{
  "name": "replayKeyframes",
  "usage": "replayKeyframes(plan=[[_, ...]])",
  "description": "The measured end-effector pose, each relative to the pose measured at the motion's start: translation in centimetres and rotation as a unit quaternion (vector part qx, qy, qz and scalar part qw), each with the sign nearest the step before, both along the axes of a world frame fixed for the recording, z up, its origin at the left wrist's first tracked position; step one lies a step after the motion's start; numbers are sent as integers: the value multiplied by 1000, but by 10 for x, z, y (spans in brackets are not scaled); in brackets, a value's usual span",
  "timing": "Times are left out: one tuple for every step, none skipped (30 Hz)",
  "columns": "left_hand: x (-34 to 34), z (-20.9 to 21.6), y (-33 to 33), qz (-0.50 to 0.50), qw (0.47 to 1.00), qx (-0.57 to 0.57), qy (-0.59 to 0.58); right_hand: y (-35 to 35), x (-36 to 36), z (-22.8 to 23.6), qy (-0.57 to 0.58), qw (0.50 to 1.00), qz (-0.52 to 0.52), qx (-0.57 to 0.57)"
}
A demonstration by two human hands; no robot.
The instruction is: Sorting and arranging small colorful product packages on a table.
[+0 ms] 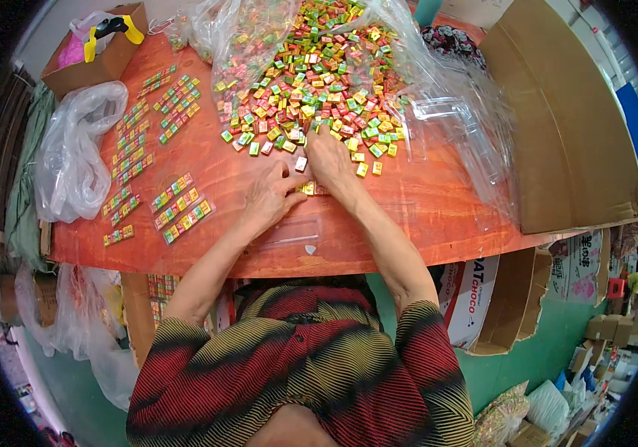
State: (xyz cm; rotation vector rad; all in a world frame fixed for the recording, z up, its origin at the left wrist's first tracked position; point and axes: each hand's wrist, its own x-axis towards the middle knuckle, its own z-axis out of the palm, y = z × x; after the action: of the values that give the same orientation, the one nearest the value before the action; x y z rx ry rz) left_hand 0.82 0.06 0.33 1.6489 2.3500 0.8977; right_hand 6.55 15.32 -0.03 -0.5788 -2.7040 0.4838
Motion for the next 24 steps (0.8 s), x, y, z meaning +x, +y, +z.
replayKeyframes(plan=[[0, 0, 0, 2, 1000, 1, -1, 0, 1, -1, -1, 1000, 2, 1], [0, -1, -1, -1, 1000, 4, -1, 2, 2, -2, -4, 1000, 14, 23], [0, -1, -1, -3, 1000, 7, 0, 2, 4, 0, -6, 999, 27, 46], [0, 0, -1, -1, 1000, 8, -1, 3, 7, 2, -6, 998, 29, 47], [-1, 1, -2, -2, 1000, 4, -8, 4, 12, 6, 23, 998, 42, 34], [-1, 2, -1, -4, 1000, 0, -15, 3, 18, 13, 51, 997, 55, 22], [-2, 1, -3, -1, 1000, 0, -16, -2, 25, 21, 55, 997, 62, -4], [-5, -2, -7, 10, 1000, 10, -8, -8, 29, 21, 55, 996, 64, -5], [-7, -4, -9, 17, 1000, 20, 0, -13, 34, 21, 52, 994, 94, -4], [-10, -4, -13, 16, 1000, 20, -1, -18, 39, 20, 50, 991, 124, -4], [-13, -3, -17, 24, 1000, -1, -14, -23, 42, 7, 60, 987, 147, 30], [-17, -2, -21, 31, 999, -21, -26, -29, 46, 5, 61, 987, 146, 29], [-19, 0, -24, 29, 999, -26, -8, -34, 50, 4, 46, 987, 151, 20], [-20, -1, -24, 28, 999, -27, -8, -37, 52, 3, 31, 987, 157, 11], [-20, -2, -26, 23, 1000, -15, -2, -38, 53, 5, 13, 990, 140, 24], [-21, -3, -27, 18, 1000, -4, 3, -40, 55, 10, 14, 990, 141, 23], [-21, -2, -28, 20, 1000, -5, 3, -42, 58, 17, -22, 994, 100, 22], [-20, -1, -27, 20, 1000, -4, 7, -42, 61, 23, -59, 996, 57, 22], [-18, 0, -27, 20, 1000, -4, 10, -39, 62, 21, -76, 996, 51, 15], [-17, -1, -26, 21, 1000, -3, 9, -39, 62, 18, -76, 996, 51, 16], [-16, -3, -25, 20, 1000, -8, -12, -37, 60, 16, -85, 995, 59, -3], [-14, -3, -23, 20, 999, -13, -33, -36, 59, 14, -93, 993, 67, -23], [-12, -3, -20, 20, 999, -12, -33, -34, 58, 11, -93, 993, 67, -22], [-10, -1, -18, 14, 1000, 2, -22, -33, 58, 7, -70, 992, 98, -29]])
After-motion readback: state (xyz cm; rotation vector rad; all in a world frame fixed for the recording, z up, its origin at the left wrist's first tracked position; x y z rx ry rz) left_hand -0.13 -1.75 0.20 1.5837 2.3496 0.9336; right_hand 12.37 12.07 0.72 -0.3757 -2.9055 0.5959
